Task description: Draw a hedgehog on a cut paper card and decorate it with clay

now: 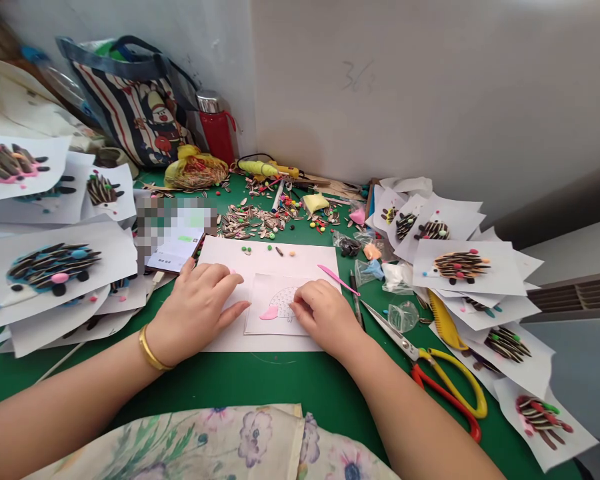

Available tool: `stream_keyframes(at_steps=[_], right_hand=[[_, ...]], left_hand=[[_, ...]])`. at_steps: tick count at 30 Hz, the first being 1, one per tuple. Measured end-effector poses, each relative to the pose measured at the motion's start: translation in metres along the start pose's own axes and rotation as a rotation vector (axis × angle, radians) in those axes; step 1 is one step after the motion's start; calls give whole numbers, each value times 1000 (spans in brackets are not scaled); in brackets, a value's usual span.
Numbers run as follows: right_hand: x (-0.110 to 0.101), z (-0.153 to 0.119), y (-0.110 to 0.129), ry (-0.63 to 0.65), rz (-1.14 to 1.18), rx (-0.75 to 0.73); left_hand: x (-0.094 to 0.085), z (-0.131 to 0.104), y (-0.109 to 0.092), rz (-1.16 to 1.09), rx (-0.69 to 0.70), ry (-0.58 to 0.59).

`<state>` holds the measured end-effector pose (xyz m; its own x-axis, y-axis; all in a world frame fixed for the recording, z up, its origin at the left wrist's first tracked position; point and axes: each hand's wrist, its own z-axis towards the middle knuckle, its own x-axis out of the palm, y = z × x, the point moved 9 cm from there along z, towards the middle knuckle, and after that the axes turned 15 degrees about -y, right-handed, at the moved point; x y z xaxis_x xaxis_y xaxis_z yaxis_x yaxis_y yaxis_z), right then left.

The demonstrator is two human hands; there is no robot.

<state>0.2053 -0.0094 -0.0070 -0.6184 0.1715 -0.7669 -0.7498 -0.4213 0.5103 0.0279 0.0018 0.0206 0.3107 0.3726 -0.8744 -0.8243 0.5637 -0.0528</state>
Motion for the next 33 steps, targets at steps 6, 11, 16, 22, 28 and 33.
stream_keyframes(at_steps=[6,11,16,22,28,33], right_hand=[[1,-1,-2,3,5,4],[1,-1,-2,0,1,8],[2,-1,-2,5,1,12],[1,-2,-1,-5,9,1],[2,-1,-1,-2,4,-1],[2,-1,-1,5,0,9]], left_hand=[[4,0,22,55,-105,13],[4,1,34,101,-136,16],[5,1,36,122,-130,34],[6,-1,30,125,-113,34],[5,0,29,122,-111,54],[5,0,29,110,-123,63]])
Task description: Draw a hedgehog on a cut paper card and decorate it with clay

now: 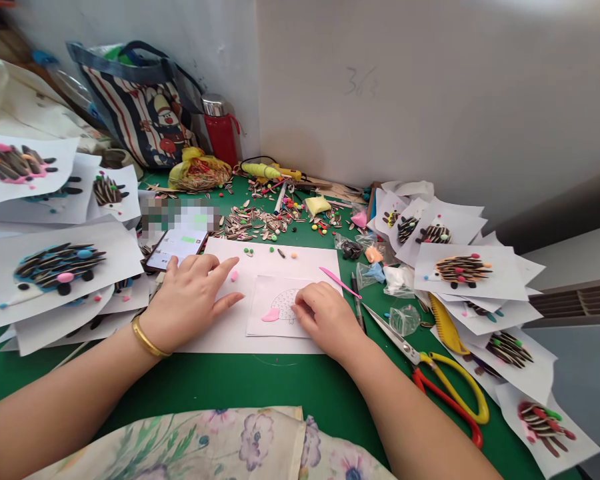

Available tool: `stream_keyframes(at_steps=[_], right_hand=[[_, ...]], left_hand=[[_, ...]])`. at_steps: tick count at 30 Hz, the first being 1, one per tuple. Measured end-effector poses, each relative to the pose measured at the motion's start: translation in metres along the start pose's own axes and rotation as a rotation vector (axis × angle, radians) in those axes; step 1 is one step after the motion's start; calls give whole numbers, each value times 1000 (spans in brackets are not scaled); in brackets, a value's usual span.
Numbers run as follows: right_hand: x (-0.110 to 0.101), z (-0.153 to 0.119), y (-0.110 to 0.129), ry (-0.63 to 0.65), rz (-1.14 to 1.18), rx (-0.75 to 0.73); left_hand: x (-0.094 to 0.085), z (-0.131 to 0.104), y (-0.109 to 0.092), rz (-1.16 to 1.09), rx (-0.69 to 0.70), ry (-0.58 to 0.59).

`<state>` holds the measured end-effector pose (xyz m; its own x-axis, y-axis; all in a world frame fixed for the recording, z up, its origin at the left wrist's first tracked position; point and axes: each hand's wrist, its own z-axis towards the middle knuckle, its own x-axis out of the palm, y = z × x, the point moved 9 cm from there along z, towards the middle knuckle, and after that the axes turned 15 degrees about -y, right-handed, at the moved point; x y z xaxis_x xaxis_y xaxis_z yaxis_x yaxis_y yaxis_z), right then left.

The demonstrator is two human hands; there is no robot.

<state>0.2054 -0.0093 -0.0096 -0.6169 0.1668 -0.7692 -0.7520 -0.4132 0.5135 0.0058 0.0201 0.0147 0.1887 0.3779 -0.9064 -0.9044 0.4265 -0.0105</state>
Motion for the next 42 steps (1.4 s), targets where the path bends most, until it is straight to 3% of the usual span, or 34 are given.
stream_keyframes(at_steps=[42], right_hand=[[0,0,0,9,-4,-6]], left_hand=[[6,0,12,83,-67,77]])
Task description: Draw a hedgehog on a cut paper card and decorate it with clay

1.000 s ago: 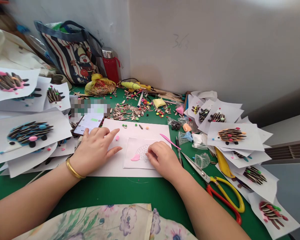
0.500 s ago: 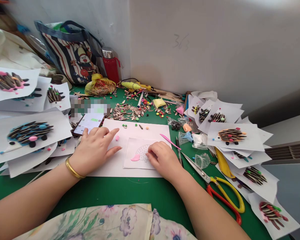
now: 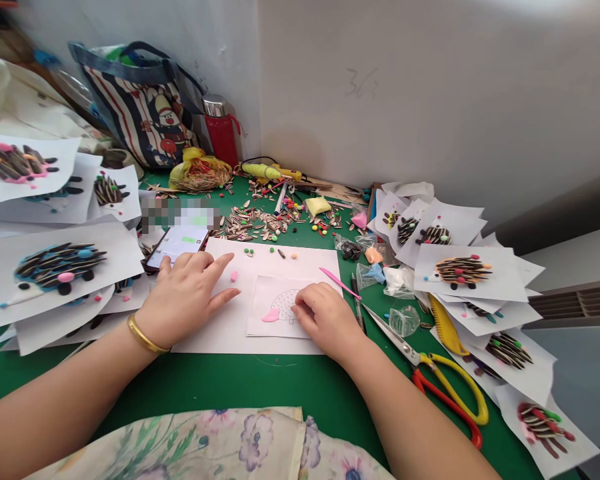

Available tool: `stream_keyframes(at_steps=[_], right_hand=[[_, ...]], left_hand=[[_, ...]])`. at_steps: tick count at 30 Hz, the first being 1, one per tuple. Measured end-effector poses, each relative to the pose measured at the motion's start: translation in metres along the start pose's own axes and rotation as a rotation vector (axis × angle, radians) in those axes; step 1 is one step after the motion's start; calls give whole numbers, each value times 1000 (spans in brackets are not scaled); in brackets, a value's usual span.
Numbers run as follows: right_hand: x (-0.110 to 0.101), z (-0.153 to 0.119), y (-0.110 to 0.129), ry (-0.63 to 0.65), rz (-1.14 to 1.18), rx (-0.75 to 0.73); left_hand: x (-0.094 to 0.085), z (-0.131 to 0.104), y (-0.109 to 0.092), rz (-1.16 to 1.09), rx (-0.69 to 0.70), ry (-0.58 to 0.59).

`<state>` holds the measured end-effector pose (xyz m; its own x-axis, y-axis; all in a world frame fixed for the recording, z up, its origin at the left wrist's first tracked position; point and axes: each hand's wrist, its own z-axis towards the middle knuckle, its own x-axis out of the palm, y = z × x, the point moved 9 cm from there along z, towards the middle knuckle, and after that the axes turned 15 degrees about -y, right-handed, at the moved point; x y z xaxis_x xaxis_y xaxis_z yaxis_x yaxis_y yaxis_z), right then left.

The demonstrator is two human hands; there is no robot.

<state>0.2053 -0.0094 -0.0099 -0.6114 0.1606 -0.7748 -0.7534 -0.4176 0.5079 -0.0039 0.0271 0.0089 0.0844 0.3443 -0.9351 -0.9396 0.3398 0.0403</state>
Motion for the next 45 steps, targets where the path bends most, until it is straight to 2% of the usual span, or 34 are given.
stream_keyframes(at_steps=[21,45], right_hand=[[1,0,-2,17,8,33],[2,1,-3,8,15,22]], left_hand=[[-2,-1,-2,-8,13,-15],[1,1,-1,0,5,51]])
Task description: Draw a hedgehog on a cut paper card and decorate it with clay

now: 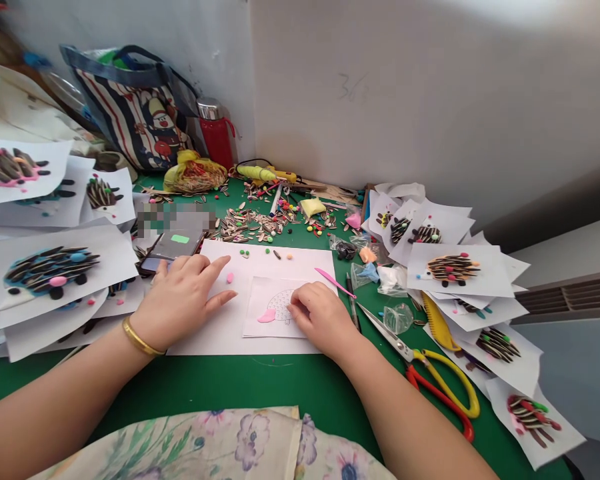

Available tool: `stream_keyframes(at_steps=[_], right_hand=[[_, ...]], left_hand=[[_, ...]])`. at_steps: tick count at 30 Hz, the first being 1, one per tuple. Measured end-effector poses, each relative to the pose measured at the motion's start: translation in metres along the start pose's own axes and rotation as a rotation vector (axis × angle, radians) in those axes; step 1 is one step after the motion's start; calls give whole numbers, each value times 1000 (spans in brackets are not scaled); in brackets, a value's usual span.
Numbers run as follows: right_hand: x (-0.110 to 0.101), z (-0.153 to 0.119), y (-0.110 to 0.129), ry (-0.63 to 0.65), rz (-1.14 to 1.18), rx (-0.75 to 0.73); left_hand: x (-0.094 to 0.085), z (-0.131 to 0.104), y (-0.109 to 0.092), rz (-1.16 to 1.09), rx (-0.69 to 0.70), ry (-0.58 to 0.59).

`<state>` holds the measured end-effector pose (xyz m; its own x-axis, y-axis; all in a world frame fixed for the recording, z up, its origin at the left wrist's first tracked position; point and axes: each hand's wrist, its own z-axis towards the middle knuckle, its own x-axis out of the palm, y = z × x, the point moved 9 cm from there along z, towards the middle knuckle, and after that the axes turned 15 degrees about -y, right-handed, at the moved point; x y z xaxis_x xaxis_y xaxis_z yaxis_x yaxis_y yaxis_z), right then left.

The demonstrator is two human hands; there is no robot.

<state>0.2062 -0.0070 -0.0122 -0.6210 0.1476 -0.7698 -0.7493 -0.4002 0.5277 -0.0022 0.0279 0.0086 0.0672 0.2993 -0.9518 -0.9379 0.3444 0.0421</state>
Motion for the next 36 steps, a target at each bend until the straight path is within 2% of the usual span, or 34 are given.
stream_keyframes(at_steps=[20,27,36], right_hand=[[1,0,13,14,55,-47],[-4,0,16,-36,82,-68],[-1,0,13,-25,-47,-120]], left_hand=[[-1,-1,0,-4,6,-15],[0,-1,1,-19,-8,-19],[0,0,1,-19,-6,-33]])
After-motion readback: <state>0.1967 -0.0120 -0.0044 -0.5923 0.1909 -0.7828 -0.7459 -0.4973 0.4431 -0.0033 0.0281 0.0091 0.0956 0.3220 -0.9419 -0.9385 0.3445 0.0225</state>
